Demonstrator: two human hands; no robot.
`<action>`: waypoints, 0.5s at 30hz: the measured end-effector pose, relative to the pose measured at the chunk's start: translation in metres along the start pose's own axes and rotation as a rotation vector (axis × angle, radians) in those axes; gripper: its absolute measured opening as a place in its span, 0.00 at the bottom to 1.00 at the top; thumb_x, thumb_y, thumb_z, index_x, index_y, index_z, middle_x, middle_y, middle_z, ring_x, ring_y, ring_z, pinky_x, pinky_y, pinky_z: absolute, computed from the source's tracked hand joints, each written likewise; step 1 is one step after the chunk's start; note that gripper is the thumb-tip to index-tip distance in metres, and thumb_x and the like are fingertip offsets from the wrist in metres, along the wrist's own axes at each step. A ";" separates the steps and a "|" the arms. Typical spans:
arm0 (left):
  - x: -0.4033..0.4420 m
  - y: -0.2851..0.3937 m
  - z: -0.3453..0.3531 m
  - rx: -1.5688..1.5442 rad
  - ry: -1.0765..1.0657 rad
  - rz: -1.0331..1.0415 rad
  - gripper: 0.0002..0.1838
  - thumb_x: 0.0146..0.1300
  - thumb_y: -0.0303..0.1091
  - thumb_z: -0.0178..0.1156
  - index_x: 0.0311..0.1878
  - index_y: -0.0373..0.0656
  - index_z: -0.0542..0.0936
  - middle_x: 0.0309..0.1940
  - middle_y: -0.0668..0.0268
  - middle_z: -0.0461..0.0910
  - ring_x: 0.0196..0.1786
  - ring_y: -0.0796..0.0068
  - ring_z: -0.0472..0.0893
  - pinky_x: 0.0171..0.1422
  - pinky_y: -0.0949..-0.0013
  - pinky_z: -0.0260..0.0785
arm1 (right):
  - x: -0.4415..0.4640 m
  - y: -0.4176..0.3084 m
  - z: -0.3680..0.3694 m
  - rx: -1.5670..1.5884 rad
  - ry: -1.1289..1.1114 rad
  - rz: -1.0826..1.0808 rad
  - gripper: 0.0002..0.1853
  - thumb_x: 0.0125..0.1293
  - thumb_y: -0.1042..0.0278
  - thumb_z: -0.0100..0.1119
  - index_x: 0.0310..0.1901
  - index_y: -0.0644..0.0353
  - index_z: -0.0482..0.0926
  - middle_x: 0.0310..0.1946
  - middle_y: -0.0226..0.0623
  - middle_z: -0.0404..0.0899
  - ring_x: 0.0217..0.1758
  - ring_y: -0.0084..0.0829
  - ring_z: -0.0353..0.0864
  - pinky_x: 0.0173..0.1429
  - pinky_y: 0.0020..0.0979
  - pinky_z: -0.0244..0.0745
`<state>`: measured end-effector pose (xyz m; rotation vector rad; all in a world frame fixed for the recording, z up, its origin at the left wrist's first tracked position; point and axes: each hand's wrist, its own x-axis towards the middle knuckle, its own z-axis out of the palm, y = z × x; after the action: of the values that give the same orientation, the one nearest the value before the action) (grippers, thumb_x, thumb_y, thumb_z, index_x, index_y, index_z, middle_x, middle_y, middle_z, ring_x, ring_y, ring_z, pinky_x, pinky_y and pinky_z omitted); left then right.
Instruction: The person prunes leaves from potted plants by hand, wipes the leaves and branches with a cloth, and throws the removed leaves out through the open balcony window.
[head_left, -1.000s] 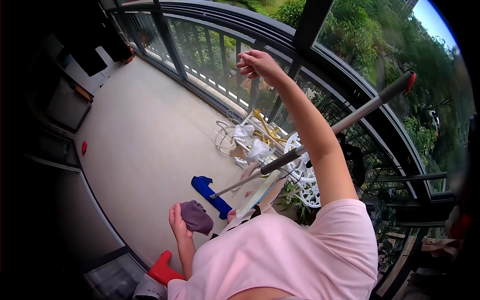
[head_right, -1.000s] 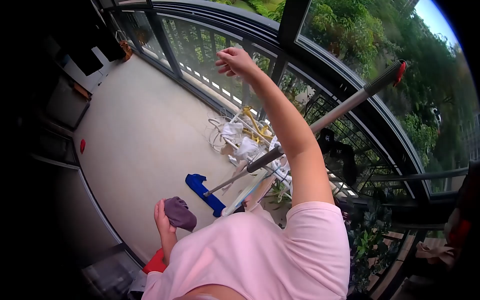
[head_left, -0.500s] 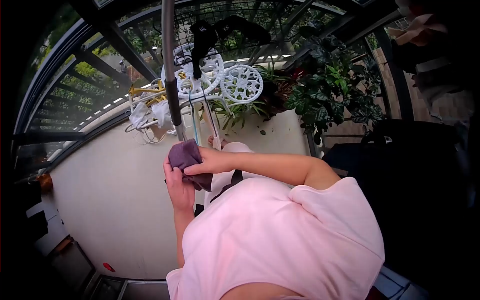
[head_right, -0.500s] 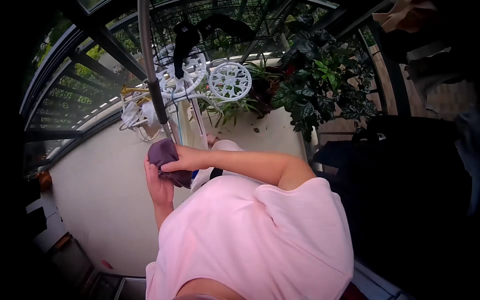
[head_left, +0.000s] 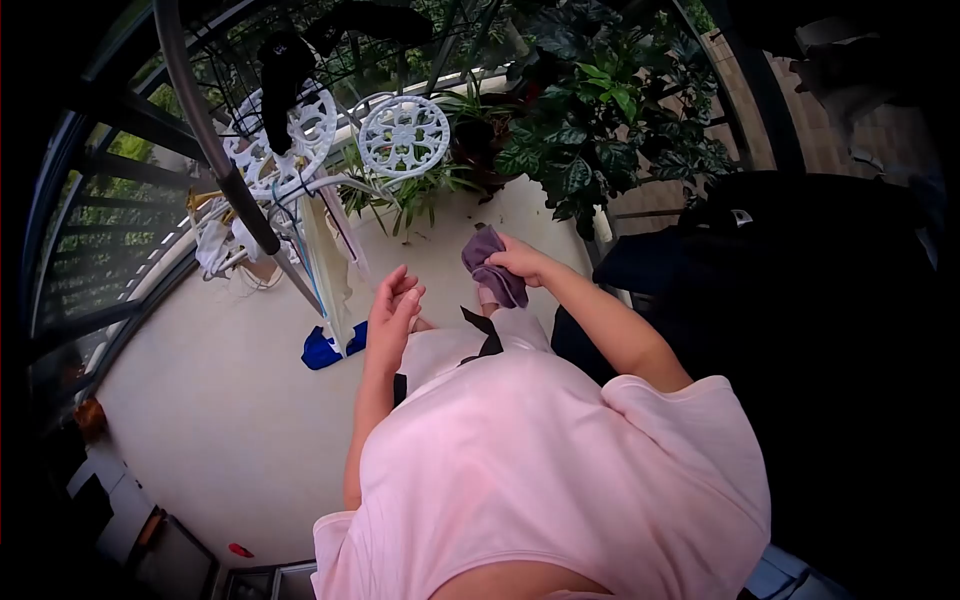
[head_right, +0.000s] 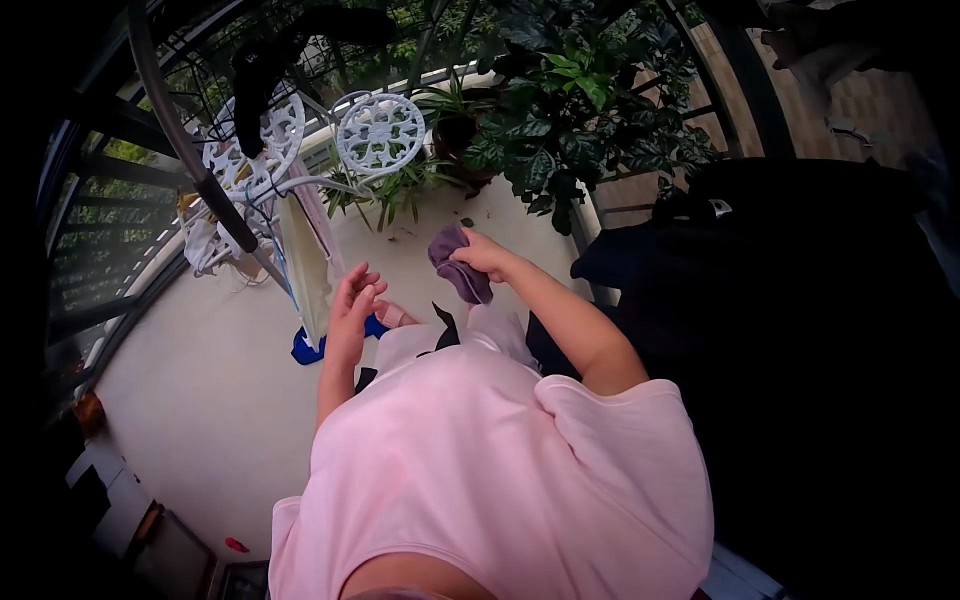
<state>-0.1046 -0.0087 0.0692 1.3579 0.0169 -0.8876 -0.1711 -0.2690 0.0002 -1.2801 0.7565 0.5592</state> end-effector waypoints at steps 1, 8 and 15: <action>0.005 -0.002 0.008 0.017 0.013 -0.014 0.25 0.66 0.35 0.51 0.65 0.41 0.63 0.55 0.60 0.70 0.56 0.71 0.73 0.54 0.71 0.66 | 0.005 0.018 -0.030 -0.008 0.038 0.028 0.24 0.53 0.76 0.55 0.55 0.61 0.67 0.44 0.38 0.76 0.40 0.27 0.77 0.44 0.29 0.75; 0.071 -0.031 0.109 0.296 -0.252 0.072 0.24 0.63 0.34 0.56 0.62 0.41 0.65 0.49 0.60 0.74 0.49 0.73 0.75 0.53 0.71 0.68 | -0.010 0.101 -0.221 -0.077 0.444 0.081 0.24 0.56 0.73 0.55 0.56 0.60 0.67 0.43 0.38 0.77 0.40 0.30 0.79 0.41 0.32 0.76; 0.172 -0.074 0.228 0.664 -0.458 0.241 0.24 0.58 0.34 0.59 0.57 0.38 0.70 0.45 0.58 0.77 0.45 0.70 0.78 0.51 0.69 0.70 | -0.015 0.123 -0.314 0.020 0.620 0.030 0.20 0.59 0.74 0.56 0.53 0.63 0.68 0.44 0.40 0.76 0.43 0.30 0.78 0.45 0.31 0.75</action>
<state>-0.1351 -0.2893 -0.0163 1.6795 -0.8415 -1.0211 -0.3305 -0.5490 -0.1006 -1.4386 1.2891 0.1666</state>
